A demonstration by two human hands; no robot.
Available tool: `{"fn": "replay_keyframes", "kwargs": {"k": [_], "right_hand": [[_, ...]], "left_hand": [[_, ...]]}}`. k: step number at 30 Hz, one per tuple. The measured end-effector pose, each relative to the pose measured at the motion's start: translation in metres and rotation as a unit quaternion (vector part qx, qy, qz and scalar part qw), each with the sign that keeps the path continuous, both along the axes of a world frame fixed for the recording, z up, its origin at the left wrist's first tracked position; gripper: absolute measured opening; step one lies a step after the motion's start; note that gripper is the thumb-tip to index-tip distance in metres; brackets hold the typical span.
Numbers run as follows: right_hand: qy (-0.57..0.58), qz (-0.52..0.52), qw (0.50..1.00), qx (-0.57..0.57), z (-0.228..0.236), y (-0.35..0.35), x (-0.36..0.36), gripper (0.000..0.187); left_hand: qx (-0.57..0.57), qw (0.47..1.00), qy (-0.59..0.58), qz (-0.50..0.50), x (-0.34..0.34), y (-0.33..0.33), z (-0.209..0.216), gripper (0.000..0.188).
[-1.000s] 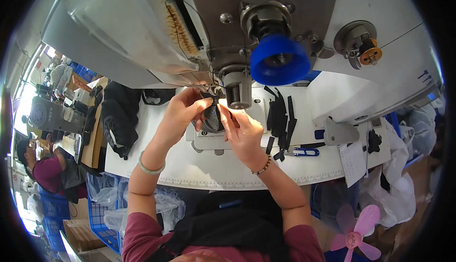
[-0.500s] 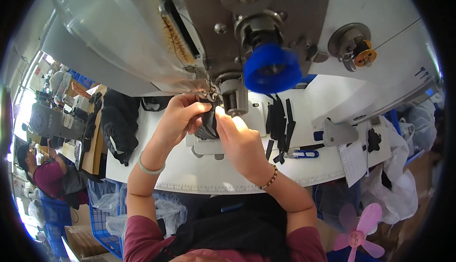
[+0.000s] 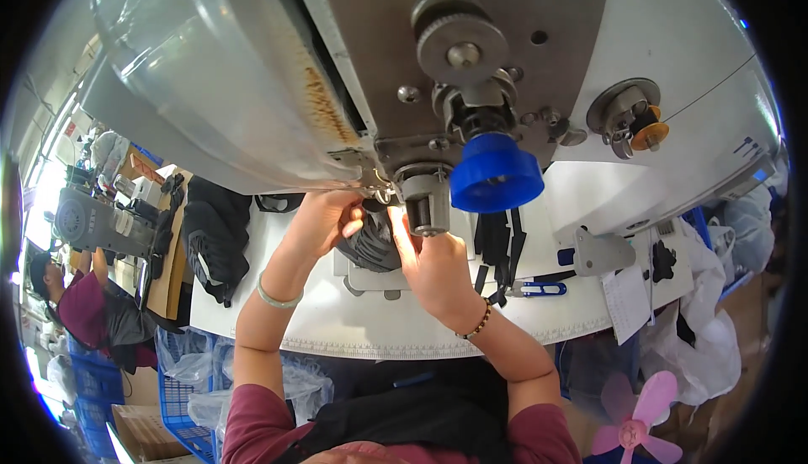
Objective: Sewing together various components of a black shoe upper using an industrial sewing machine.
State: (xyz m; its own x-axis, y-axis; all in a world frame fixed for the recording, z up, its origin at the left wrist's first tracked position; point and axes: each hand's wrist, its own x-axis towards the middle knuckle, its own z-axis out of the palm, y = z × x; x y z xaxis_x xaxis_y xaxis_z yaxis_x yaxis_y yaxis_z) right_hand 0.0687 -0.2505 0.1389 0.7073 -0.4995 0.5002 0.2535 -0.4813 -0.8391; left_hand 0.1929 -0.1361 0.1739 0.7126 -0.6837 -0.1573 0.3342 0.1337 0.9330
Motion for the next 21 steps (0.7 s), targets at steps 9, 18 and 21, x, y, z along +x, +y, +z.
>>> {"fn": "replay_keyframes", "kwargs": {"k": [9, 18, 21], "right_hand": [[-0.009, 0.035, 0.999, -0.009, -0.001, -0.006, -0.005, 0.021], [-0.028, 0.059, 0.998, 0.006, 0.000, -0.006, -0.007, 0.021], [-0.052, 0.065, 0.997, -0.004, -0.004, -0.002, -0.004, 0.024]], "left_hand": [[-0.003, 1.000, 0.008, 0.011, -0.005, -0.002, 0.012, 0.004], [0.026, 1.000, -0.012, 0.011, -0.006, -0.001, 0.013, 0.007], [0.059, 0.995, -0.081, 0.009, -0.006, 0.000, 0.014, 0.009]]}}
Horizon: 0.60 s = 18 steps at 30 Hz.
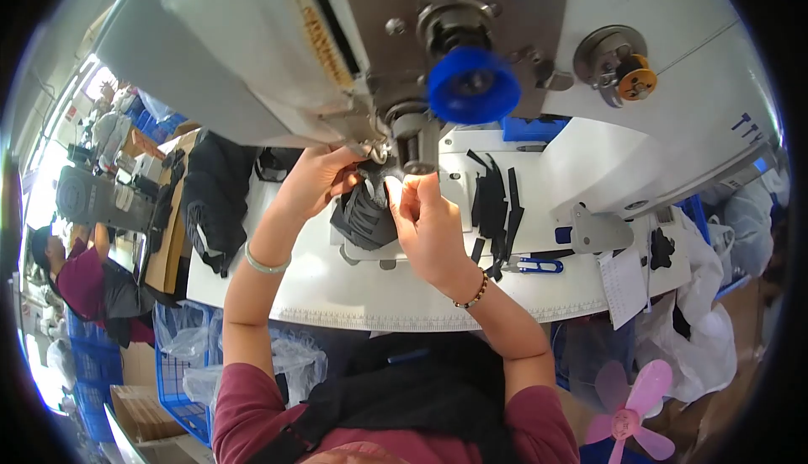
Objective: Sewing together various components of a black shoe upper using an industrial sewing machine.
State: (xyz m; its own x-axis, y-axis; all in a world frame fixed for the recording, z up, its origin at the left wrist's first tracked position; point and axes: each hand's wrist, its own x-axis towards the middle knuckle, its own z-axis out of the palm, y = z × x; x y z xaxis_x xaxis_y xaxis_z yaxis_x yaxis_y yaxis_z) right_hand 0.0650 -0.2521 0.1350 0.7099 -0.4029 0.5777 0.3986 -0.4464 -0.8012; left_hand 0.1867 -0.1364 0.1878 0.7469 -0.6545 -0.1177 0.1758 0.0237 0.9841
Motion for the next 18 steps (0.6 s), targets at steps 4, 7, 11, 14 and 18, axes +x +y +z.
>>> {"fn": "replay_keyframes", "kwargs": {"k": [4, 7, 11, 14, 18], "right_hand": [[0.004, 0.100, 0.993, -0.070, -0.001, 0.019, -0.018, 0.024], [-0.052, 0.123, 0.975, -0.177, 0.000, 0.021, -0.023, 0.035], [0.145, 0.301, 0.931, -0.150, 0.037, 0.024, -0.003, 0.066], [0.256, 0.435, 0.862, -0.053, 0.025, 0.020, 0.024, 0.047], [0.280, 0.457, 0.844, 0.015, 0.023, 0.023, 0.032, 0.032]], "left_hand": [[0.068, 0.988, -0.101, -0.095, -0.005, 0.034, 0.007, 0.013], [0.131, 0.966, -0.123, -0.184, -0.011, 0.078, 0.016, 0.009], [0.179, 0.947, -0.146, -0.225, -0.025, 0.112, 0.020, 0.016], [0.155, 0.952, -0.174, -0.196, -0.036, 0.118, 0.022, 0.035], [0.173, 0.944, -0.249, -0.132, -0.042, 0.126, 0.021, 0.051]]}}
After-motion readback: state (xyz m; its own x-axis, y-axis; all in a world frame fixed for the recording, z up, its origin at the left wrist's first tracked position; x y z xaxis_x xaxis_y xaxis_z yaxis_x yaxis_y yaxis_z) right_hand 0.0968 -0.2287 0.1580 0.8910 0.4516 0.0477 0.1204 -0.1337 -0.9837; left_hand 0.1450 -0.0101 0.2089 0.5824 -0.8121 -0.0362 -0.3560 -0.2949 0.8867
